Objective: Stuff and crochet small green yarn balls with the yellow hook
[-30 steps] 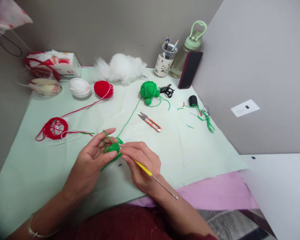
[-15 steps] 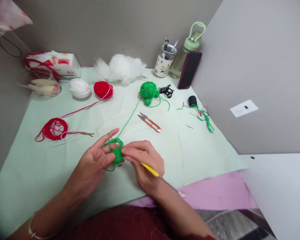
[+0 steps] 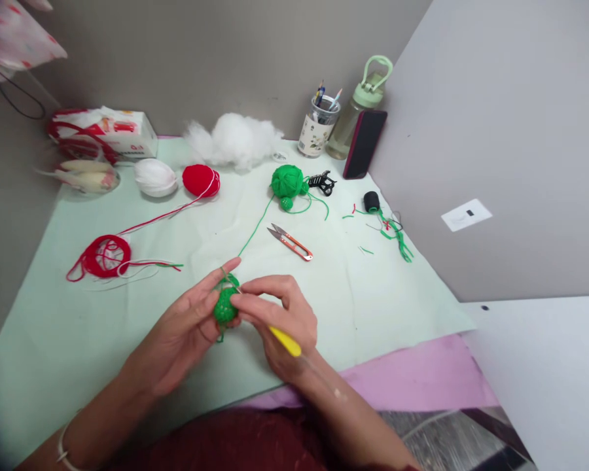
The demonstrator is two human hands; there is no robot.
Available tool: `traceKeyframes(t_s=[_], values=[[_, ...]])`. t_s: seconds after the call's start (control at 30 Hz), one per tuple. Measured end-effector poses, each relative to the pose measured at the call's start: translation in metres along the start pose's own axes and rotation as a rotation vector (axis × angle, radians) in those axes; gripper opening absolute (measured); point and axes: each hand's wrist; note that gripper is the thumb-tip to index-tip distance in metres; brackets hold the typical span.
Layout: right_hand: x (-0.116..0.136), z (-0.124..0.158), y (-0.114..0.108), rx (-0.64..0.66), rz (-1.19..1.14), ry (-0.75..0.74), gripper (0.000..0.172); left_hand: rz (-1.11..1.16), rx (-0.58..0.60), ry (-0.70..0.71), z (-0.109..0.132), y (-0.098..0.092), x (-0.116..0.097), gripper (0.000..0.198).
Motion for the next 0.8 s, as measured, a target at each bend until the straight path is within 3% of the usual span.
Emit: traceKeyframes(t_s=[0.27,0.43,0.53,0.6,0.7,0.73,0.8], values=[[-0.001,-0.014,-0.015,0.111,-0.350,0.382,0.015,-0.063,0.006,0.032,-0.004,-0.001,-0.009,0.074],[0.003,-0.022,-0.018,0.115,-0.555,0.566,0.018,-0.125,0.057,0.059,-0.003,-0.004,-0.010,0.063],[0.006,-0.017,-0.012,0.146,-0.428,0.481,0.017,-0.212,0.054,0.134,-0.001,-0.003,-0.004,0.070],[0.005,-0.009,-0.005,0.099,-0.147,0.280,0.019,-0.261,0.026,0.184,0.001,0.000,0.002,0.078],[0.000,0.002,0.001,-0.060,0.198,-0.105,0.038,-0.241,-0.019,0.150,0.003,0.004,0.007,0.076],[-0.001,0.003,0.001,-0.068,0.209,-0.136,0.039,-0.211,-0.022,0.111,0.003,0.005,0.006,0.070],[0.000,0.000,-0.003,-0.026,0.094,-0.046,0.030,-0.143,-0.020,0.036,0.002,0.004,0.001,0.060]])
Point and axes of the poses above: each hand's wrist, its own z-axis away from the middle knuckle, its own y-axis out of the palm, x = y × z, and after that the axes turned 15 degrees about y, right-handed
